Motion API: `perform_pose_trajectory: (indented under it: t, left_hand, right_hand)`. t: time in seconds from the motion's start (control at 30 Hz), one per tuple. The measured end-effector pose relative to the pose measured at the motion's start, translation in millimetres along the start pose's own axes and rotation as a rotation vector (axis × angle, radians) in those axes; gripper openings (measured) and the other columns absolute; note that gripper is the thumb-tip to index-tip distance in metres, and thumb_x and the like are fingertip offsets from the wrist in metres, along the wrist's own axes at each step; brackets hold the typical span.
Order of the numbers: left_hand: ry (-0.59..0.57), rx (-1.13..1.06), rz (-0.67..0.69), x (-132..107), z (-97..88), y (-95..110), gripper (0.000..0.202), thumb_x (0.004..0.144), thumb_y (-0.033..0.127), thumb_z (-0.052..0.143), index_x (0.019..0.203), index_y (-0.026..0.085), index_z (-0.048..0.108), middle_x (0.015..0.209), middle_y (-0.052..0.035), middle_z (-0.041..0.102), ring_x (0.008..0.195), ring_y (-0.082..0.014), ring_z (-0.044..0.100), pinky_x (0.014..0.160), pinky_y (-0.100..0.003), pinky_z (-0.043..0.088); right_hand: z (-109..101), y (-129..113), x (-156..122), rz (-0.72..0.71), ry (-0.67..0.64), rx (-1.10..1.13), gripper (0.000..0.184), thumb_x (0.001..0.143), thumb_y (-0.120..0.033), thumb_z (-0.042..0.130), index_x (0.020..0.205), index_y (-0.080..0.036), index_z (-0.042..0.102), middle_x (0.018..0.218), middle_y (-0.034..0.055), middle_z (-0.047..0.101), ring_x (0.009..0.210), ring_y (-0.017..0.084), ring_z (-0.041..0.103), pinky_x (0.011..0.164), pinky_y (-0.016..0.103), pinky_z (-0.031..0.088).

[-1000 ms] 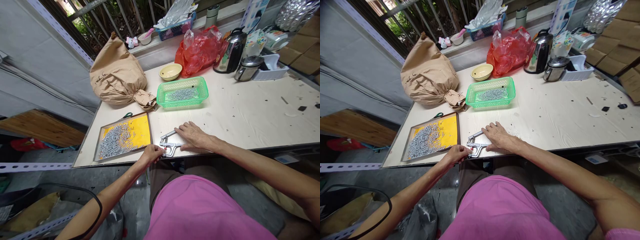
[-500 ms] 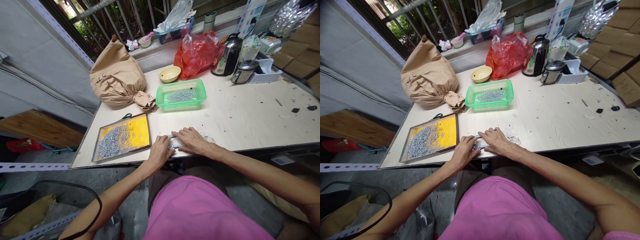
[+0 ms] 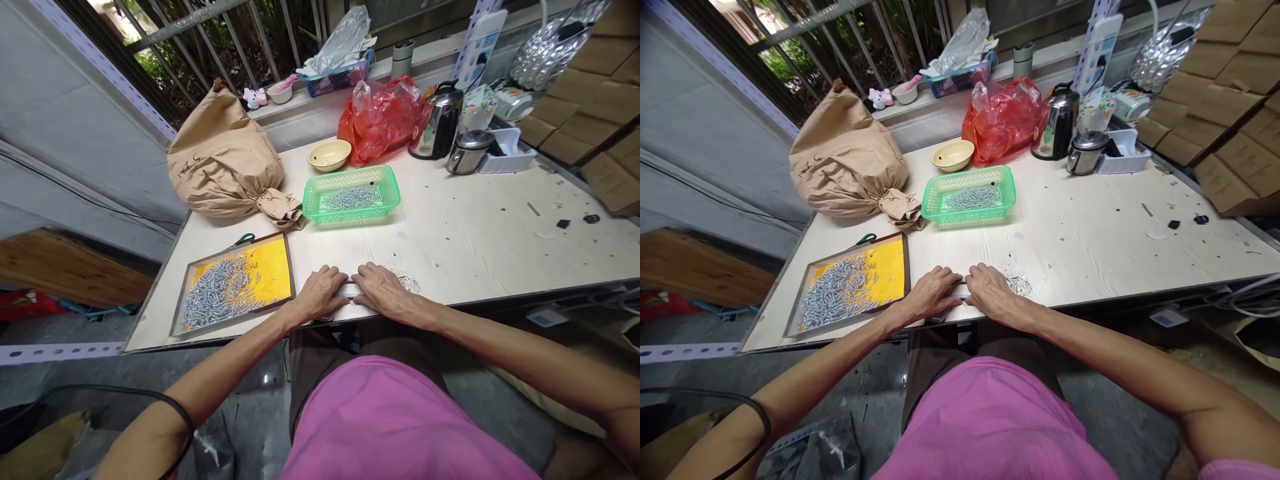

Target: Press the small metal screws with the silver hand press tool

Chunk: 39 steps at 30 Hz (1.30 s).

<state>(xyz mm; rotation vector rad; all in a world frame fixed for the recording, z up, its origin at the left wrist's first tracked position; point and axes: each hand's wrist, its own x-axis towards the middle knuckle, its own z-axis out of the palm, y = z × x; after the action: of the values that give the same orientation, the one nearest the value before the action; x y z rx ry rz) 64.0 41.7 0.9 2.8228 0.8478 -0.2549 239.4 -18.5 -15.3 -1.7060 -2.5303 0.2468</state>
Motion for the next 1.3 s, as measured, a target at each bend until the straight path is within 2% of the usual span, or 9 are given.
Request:
perform_pose_trajectory:
  t: [0.3, 0.5, 0.57, 0.7, 0.83, 0.93, 1.07, 1.2, 1.3]
  left_hand:
    - [0.093, 0.005, -0.186, 0, 13.0, 0, 0.022, 0.089, 0.039, 0.050, 0.095, 0.018, 0.057, 0.094, -0.0062, 0.059, 0.091, -0.0223, 0.051, 0.074, -0.033, 0.044]
    - [0.209, -0.028, -0.246, -9, 21.0, 7, 0.042, 0.085, 0.038, 0.056, 0.120, 0.016, 0.050, 0.109, -0.0118, 0.056, 0.103, -0.0264, 0.051, 0.083, -0.039, 0.047]
    - [0.281, -0.070, -0.236, -14, 29.2, 16, 0.041, 0.088, 0.033, 0.053, 0.124, 0.016, 0.047, 0.121, -0.0138, 0.053, 0.112, -0.0275, 0.049, 0.090, -0.042, 0.046]
    - [0.371, -0.188, -0.092, -21, 47.8, 41, 0.036, 0.092, 0.026, 0.044, 0.127, 0.016, 0.046, 0.136, -0.0138, 0.047, 0.131, -0.0267, 0.038, 0.105, -0.044, 0.038]
    - [0.381, -0.324, -0.031, -22, 53.9, 63, 0.036, 0.094, 0.030, 0.042, 0.127, 0.018, 0.047, 0.129, -0.0113, 0.056, 0.125, -0.0233, 0.047, 0.109, -0.047, 0.033]
    - [0.396, -0.371, -0.050, -22, 51.9, 68, 0.036, 0.093, 0.032, 0.044, 0.125, 0.018, 0.048, 0.125, -0.0111, 0.058, 0.122, -0.0225, 0.049, 0.110, -0.048, 0.031]
    - [0.415, -0.388, -0.039, -24, 53.4, 68, 0.043, 0.091, 0.037, 0.048, 0.128, 0.016, 0.046, 0.131, -0.0130, 0.053, 0.127, -0.0249, 0.044, 0.111, -0.048, 0.029]
    - [0.390, -0.387, -0.014, -28, 63.0, 69, 0.048, 0.089, 0.042, 0.050, 0.127, 0.013, 0.048, 0.129, -0.0151, 0.054, 0.124, -0.0283, 0.046, 0.105, -0.046, 0.036]
    - [0.340, -0.357, -0.026, -31, 71.4, 71, 0.049, 0.087, 0.046, 0.051, 0.123, 0.012, 0.053, 0.123, -0.0157, 0.058, 0.117, -0.0305, 0.052, 0.099, -0.044, 0.042]
  right_hand:
    - [8, 4, 25, -0.053, -0.005, 0.005, 0.011, 0.088, -0.023, 0.057, 0.090, -0.015, 0.064, 0.091, 0.0080, 0.062, 0.089, 0.020, 0.054, 0.075, 0.030, 0.036]
    - [-4, 26, 31, -0.155, -0.015, 0.057, 0.038, 0.079, -0.042, 0.067, 0.103, -0.013, 0.063, 0.098, 0.0107, 0.060, 0.093, 0.024, 0.052, 0.076, 0.031, 0.037]
    - [-5, 35, 32, -0.195, -0.016, 0.122, 0.040, 0.083, -0.044, 0.061, 0.108, -0.013, 0.062, 0.098, 0.0107, 0.060, 0.091, 0.022, 0.053, 0.076, 0.031, 0.038]
    - [0, 43, 38, -0.123, 0.030, 0.172, 0.021, 0.092, -0.027, 0.050, 0.104, -0.014, 0.062, 0.098, 0.0094, 0.061, 0.092, 0.020, 0.054, 0.077, 0.029, 0.036]
    - [7, 47, 54, -0.070, 0.082, 0.116, 0.013, 0.089, -0.024, 0.054, 0.087, -0.016, 0.064, 0.091, 0.0071, 0.063, 0.088, 0.019, 0.052, 0.076, 0.030, 0.033]
    - [6, 49, 65, -0.077, 0.145, 0.103, 0.014, 0.089, -0.026, 0.054, 0.090, -0.017, 0.063, 0.093, 0.0061, 0.063, 0.088, 0.019, 0.052, 0.078, 0.031, 0.030]
    - [-4, 29, 66, -0.159, 0.124, 0.030, 0.017, 0.090, -0.023, 0.051, 0.098, -0.018, 0.065, 0.097, 0.0075, 0.063, 0.089, 0.020, 0.049, 0.077, 0.033, 0.028]
    - [-9, -17, 63, -0.536, -0.018, 0.024, 0.014, 0.088, -0.027, 0.055, 0.088, -0.024, 0.069, 0.095, 0.0062, 0.061, 0.090, 0.021, 0.044, 0.070, 0.032, 0.027]
    - [-4, -45, 67, -0.704, -0.094, -0.017, 0.014, 0.085, -0.026, 0.059, 0.075, -0.022, 0.068, 0.090, 0.0068, 0.059, 0.088, 0.021, 0.042, 0.066, 0.031, 0.027]
